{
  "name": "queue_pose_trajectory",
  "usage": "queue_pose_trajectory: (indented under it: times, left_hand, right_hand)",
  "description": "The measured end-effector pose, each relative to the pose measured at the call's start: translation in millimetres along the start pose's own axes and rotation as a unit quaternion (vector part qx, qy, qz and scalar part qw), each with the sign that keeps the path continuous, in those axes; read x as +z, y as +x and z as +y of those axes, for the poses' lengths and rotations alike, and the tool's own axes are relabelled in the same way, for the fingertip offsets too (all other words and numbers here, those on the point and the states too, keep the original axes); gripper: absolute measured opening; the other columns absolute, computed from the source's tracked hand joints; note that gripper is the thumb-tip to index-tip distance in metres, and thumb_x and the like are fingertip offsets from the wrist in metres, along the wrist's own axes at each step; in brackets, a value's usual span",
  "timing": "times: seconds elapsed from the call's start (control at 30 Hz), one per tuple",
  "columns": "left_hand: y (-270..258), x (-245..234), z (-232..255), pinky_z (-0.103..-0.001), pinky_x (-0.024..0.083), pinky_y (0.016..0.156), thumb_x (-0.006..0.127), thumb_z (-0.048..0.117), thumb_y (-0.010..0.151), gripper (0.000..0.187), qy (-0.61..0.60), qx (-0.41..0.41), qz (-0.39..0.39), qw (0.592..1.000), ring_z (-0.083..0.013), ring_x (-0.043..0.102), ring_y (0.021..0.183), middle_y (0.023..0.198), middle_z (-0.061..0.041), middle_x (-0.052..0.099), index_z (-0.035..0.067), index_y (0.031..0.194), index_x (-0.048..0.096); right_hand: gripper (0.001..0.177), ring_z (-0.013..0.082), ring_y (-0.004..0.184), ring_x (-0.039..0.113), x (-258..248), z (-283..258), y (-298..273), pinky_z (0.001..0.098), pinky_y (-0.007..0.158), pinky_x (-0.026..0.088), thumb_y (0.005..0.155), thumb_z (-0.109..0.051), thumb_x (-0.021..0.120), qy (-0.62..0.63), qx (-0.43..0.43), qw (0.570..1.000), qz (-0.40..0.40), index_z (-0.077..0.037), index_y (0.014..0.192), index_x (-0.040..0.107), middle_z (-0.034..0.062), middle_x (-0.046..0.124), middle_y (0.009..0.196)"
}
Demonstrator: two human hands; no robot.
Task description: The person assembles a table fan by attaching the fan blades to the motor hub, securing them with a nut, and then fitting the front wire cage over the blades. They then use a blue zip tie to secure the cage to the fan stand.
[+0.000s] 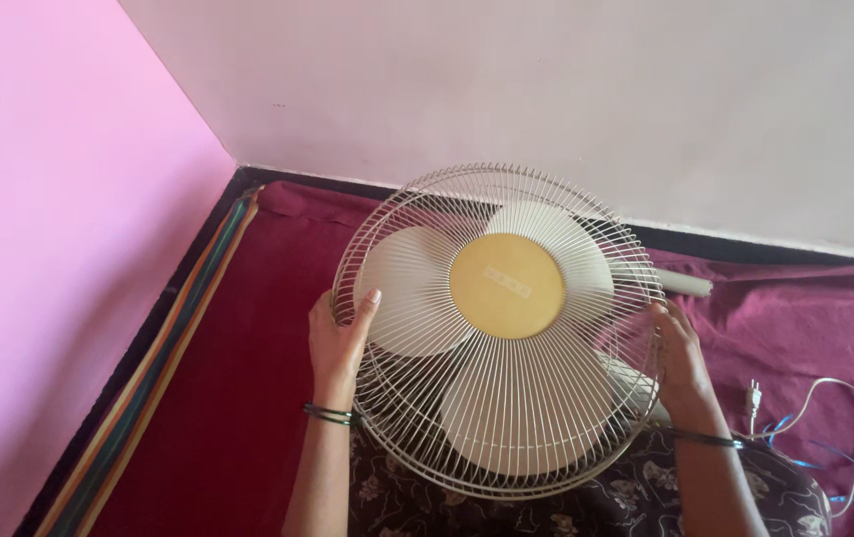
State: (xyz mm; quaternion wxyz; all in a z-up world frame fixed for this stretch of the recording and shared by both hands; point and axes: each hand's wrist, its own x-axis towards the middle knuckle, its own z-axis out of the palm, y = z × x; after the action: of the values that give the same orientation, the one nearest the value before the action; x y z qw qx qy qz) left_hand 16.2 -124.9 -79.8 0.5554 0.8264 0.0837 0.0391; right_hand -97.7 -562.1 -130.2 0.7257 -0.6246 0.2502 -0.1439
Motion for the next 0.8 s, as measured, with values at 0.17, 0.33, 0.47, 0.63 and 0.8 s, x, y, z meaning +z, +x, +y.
queue_pose_trajectory:
  times: [0.17, 0.33, 0.47, 0.63, 0.8]
  left_hand:
    - [-4, 1, -6, -0.048, 0.057, 0.096, 0.071, 0.068, 0.08, 0.102, 0.016, -0.02, 0.003, 1.0, -0.0392, 0.063, 0.123, 0.136, -0.028, 0.055, -0.009, 0.143, 0.046]
    - [-3, 2, -10, -0.05, 0.057, 0.098, 0.068, 0.07, 0.077, 0.107, 0.033, -0.038, -0.003, 0.999, -0.0412, 0.062, 0.126, 0.139, -0.03, 0.054, -0.009, 0.145, 0.045]
    - [-4, 4, -17, -0.06, 0.048, 0.1, 0.062, 0.076, 0.082, 0.115, 0.093, -0.046, -0.025, 0.994, -0.0496, 0.043, 0.139, 0.15, -0.035, 0.038, -0.011, 0.151, 0.033]
    - [-3, 5, -26, -0.057, 0.056, 0.099, 0.054, 0.079, 0.08, 0.118, 0.055, -0.017, -0.031, 0.998, -0.0483, 0.048, 0.138, 0.152, -0.036, 0.035, -0.013, 0.15, 0.03]
    - [-3, 2, -24, -0.057, 0.052, 0.102, 0.058, 0.076, 0.08, 0.115, 0.061, -0.016, -0.017, 0.998, -0.0475, 0.048, 0.138, 0.15, -0.034, 0.04, -0.011, 0.152, 0.033]
  right_hand:
    - [0.052, 0.0203, 0.11, 0.059, 16, -12, -15, 0.0372, 0.092, 0.046, 0.098, -0.032, 0.051, 0.0, 0.027, 0.999, 0.025, -0.006, 0.142, 0.055, 0.0068, 0.064, 0.121]
    - [0.054, 0.0227, 0.119, 0.056, 20, -14, -21, 0.0373, 0.1, 0.042, 0.1, -0.033, 0.052, -0.051, -0.025, 0.998, 0.012, 0.002, 0.142, 0.055, 0.0116, 0.063, 0.128]
    - [0.059, 0.0236, 0.127, 0.054, 24, -11, -21, 0.0377, 0.106, 0.04, 0.098, -0.031, 0.051, -0.069, -0.028, 0.997, 0.025, -0.001, 0.148, 0.05, 0.0129, 0.061, 0.134]
    - [0.06, 0.0261, 0.132, 0.054, 31, -21, -25, 0.0398, 0.109, 0.039, 0.097, -0.032, 0.051, -0.094, -0.034, 0.995, 0.017, -0.001, 0.148, 0.052, 0.0157, 0.061, 0.14]
    - [0.058, 0.0256, 0.122, 0.059, 40, -32, -32, 0.0415, 0.1, 0.047, 0.096, -0.03, 0.052, -0.061, 0.001, 0.998, 0.025, -0.004, 0.148, 0.051, 0.0139, 0.062, 0.135]
